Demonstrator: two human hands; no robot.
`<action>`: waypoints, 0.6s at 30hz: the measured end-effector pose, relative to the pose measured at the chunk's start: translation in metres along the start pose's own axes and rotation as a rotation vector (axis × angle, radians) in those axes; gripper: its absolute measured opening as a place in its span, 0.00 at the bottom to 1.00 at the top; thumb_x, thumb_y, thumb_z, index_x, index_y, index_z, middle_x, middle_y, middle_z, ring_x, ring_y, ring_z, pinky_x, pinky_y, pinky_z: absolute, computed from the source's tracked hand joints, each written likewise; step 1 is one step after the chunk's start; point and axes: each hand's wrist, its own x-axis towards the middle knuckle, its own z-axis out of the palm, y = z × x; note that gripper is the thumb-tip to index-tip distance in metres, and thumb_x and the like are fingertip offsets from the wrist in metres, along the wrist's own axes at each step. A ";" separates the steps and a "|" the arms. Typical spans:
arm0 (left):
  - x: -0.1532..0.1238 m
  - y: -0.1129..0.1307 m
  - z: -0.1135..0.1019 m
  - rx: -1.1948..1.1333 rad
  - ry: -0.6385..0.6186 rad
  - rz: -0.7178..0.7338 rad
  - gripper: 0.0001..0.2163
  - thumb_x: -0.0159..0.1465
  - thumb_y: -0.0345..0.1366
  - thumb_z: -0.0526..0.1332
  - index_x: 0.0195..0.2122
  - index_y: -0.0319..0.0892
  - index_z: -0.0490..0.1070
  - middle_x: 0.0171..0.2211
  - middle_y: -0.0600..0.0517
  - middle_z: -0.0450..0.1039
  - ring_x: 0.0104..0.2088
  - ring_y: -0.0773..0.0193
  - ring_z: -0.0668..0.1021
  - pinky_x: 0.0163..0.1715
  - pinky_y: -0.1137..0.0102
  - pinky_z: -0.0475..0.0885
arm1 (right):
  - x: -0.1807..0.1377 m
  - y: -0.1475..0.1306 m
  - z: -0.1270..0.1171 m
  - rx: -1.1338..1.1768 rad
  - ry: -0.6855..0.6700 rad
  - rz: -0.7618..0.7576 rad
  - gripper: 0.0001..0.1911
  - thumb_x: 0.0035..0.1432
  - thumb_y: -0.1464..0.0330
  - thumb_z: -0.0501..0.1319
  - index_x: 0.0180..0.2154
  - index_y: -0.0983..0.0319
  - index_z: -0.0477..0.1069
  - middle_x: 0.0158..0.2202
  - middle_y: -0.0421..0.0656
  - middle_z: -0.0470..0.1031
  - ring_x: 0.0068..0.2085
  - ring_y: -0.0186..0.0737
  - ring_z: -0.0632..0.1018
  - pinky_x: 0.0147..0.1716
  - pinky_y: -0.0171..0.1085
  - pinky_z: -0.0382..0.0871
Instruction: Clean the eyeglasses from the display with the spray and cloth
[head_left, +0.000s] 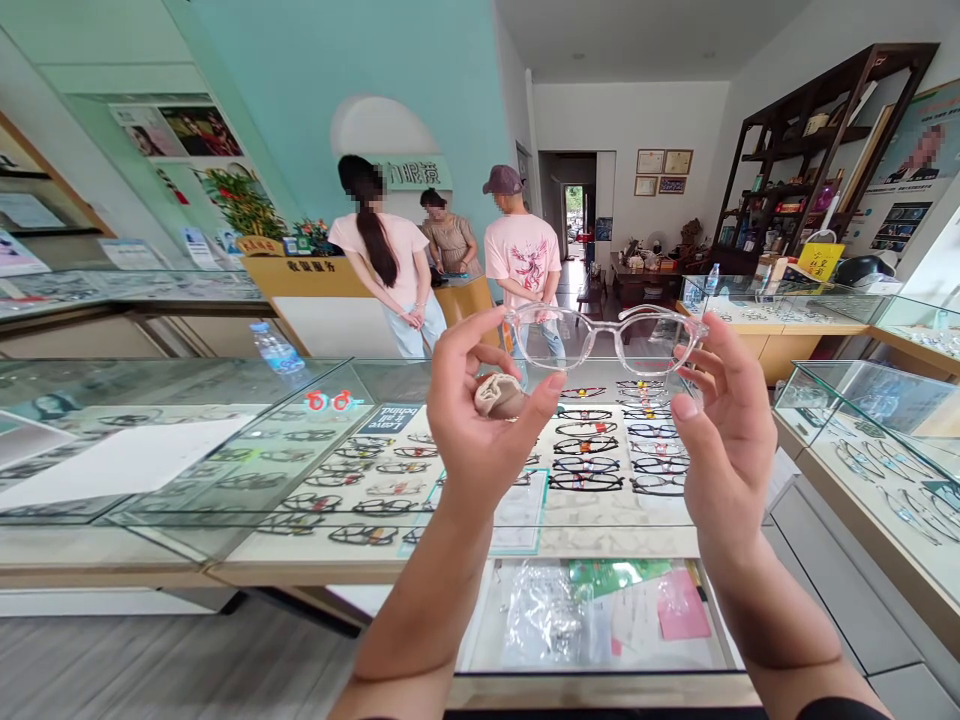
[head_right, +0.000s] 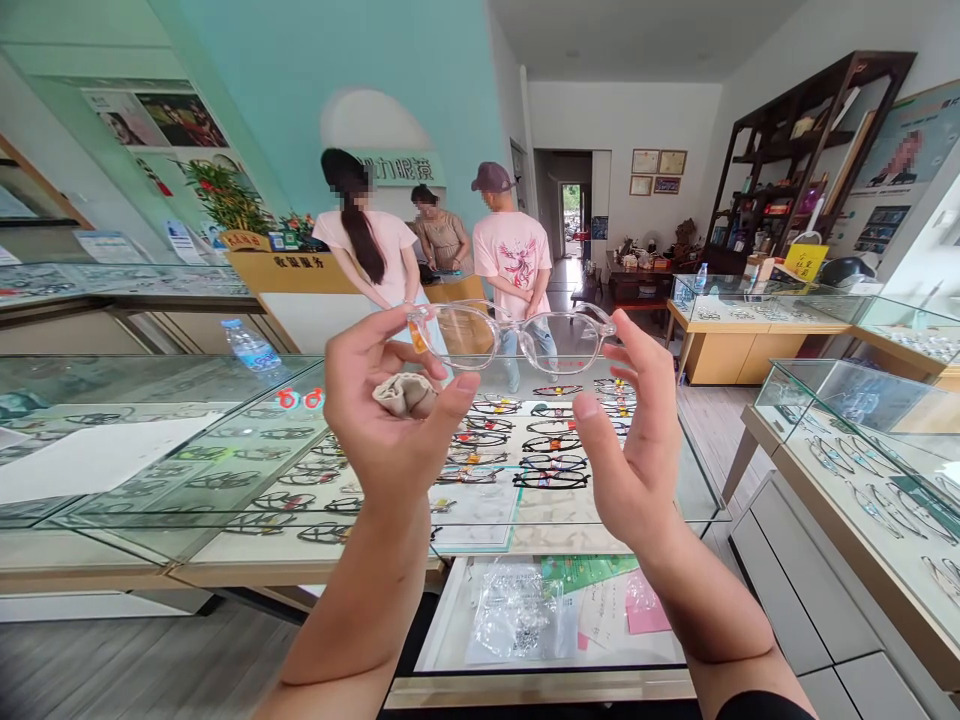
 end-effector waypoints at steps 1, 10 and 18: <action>0.000 -0.001 0.000 -0.006 0.004 -0.010 0.27 0.63 0.47 0.78 0.61 0.57 0.75 0.54 0.45 0.78 0.33 0.64 0.76 0.16 0.71 0.59 | 0.000 -0.001 0.000 -0.011 -0.003 -0.007 0.31 0.73 0.64 0.61 0.73 0.42 0.65 0.72 0.43 0.71 0.65 0.54 0.78 0.64 0.61 0.76; 0.001 -0.003 0.004 0.013 0.105 -0.020 0.26 0.61 0.51 0.79 0.59 0.58 0.76 0.50 0.49 0.80 0.33 0.63 0.76 0.28 0.63 0.73 | -0.003 -0.003 0.004 0.045 -0.045 -0.005 0.31 0.73 0.64 0.62 0.74 0.43 0.65 0.74 0.43 0.71 0.69 0.56 0.76 0.66 0.63 0.75; -0.002 -0.008 0.004 0.045 0.086 0.035 0.31 0.59 0.51 0.80 0.60 0.57 0.74 0.55 0.47 0.79 0.32 0.64 0.74 0.26 0.64 0.72 | 0.000 -0.001 0.006 0.120 0.005 0.081 0.28 0.72 0.62 0.63 0.71 0.44 0.69 0.72 0.44 0.73 0.66 0.55 0.80 0.64 0.62 0.77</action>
